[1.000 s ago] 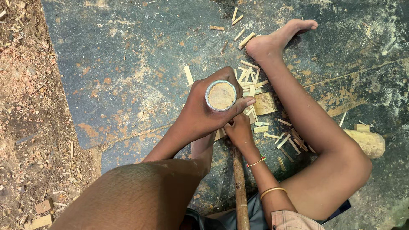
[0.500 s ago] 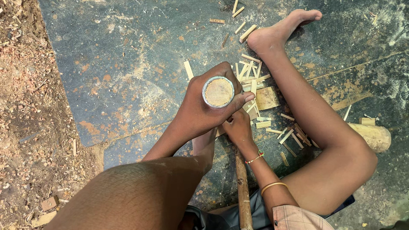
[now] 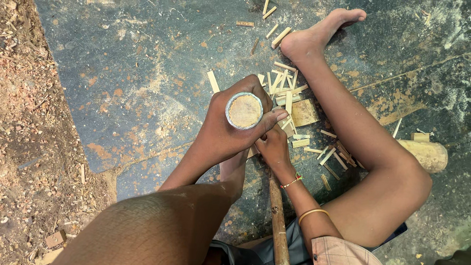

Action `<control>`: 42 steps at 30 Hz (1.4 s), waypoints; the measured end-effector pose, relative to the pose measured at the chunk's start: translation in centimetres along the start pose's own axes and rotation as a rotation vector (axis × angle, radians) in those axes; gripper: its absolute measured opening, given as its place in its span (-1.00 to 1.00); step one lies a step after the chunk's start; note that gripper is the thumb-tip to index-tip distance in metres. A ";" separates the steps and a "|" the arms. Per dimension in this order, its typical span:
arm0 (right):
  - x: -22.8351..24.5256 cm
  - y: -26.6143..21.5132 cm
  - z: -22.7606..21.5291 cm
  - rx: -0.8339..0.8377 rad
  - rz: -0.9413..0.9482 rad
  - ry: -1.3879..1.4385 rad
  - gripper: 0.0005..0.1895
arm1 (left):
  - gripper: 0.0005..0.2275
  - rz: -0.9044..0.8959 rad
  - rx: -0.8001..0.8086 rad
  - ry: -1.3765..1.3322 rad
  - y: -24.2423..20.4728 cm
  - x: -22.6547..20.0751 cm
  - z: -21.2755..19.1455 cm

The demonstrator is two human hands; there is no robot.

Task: The person sits on a dark floor and uses a hammer and a cylindrical wooden tool to split small pieces of wood into thin strips. The person repeatedly positions the wood, strikes it with the hammer, and collects the resulting strips.

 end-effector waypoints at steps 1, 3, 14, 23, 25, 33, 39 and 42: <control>0.1 0.1 -0.1 0.007 0.007 0.019 -0.78 | -0.79 -0.002 0.000 -0.004 0.1 -0.1 0.0; 0.5 0.3 -0.4 0.024 0.025 0.058 -0.78 | -0.78 -0.010 0.000 -0.014 0.3 -0.1 -0.2; 2.2 0.7 -1.5 0.032 -0.023 0.103 -0.75 | -0.77 -0.025 -0.018 -0.036 0.1 0.1 -0.7; 1.6 0.4 -1.1 0.034 -0.034 0.094 -0.76 | -0.78 0.040 -0.017 -0.072 0.0 0.2 -0.7; 1.6 0.6 -1.3 0.060 0.011 0.082 -0.75 | -0.79 0.047 -0.004 -0.075 0.1 0.1 -0.7; 1.7 1.0 -4.9 0.252 0.170 -0.088 -0.49 | -0.80 0.142 0.025 -0.049 1.0 0.6 1.0; 1.4 -0.3 -7.7 0.143 0.019 0.021 -0.41 | -0.72 0.147 0.126 -0.004 1.9 1.1 2.5; 0.3 -0.5 -6.2 0.165 -0.036 0.107 -0.44 | -0.74 0.198 0.115 -0.060 2.2 1.3 3.0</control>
Point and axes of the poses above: each hand's wrist, its own y-axis towards the middle knuckle, its own z-axis out of the palm, x = y × z, the point moved 1 cm from there along y, towards the middle knuckle, and after that the axes turned 3 degrees about x, right-handed, at the moved point
